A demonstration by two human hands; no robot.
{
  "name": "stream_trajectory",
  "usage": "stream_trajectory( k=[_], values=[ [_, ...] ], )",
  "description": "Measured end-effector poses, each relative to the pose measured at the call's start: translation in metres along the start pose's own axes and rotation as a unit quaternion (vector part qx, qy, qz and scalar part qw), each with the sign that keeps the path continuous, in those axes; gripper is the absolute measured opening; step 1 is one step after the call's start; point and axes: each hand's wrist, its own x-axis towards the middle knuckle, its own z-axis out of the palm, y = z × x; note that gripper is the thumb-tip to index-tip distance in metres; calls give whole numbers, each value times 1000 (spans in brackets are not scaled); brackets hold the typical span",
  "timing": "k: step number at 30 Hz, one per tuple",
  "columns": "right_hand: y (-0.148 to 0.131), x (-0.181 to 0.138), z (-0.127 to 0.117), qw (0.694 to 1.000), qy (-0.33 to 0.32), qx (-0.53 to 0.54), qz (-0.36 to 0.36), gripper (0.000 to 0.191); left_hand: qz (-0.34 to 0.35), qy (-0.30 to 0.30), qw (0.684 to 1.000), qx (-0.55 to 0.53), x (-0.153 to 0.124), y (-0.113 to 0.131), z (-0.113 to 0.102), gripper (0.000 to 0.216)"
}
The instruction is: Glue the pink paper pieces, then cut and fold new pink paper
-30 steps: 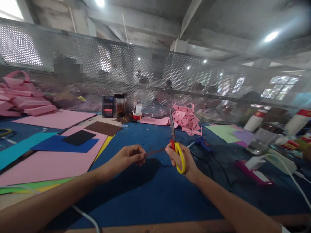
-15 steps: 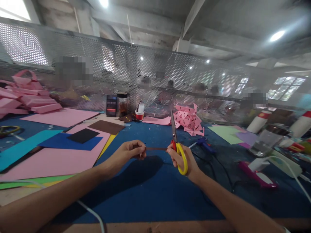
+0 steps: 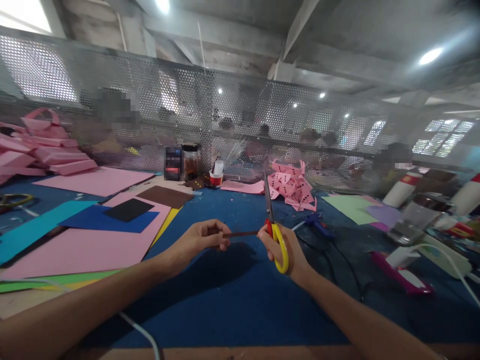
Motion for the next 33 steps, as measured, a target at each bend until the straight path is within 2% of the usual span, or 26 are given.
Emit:
stream_trajectory(
  k=[3, 6, 9, 12, 16, 19, 27, 33],
  values=[
    [-4, -2, 2, 1000, -8, -22, 11, 21, 12, -1, 999, 42, -1, -3, -1, 18],
    [-6, -2, 2, 999, 0, -45, 12, 18, 7, 8, 999, 33, -2, -2, -4, 15],
    [-6, -1, 3, 998, 4, -55, 8, 17, 13, 25, 999, 32, -3, 2, -5, 23],
    [-2, -1, 5, 999, -16, -45, 14, 17, 24, 23, 994, 105, -4, 4, 0, 31],
    [10, -3, 10, 998, -61, -21, -13, 17, 25, 16, 984, 176, -5, -3, 10, 27],
    [14, -4, 10, 997, -66, -20, -43, 18, 28, 23, 984, 177, -6, -6, 13, 25],
    [-7, -3, 4, 998, -65, -26, 0, 17, 30, 5, 987, 160, -5, -8, 11, 18],
    [-1, -4, 6, 996, -84, -6, -14, 16, 29, 1, 988, 150, -4, -11, 11, 16]
  ],
)
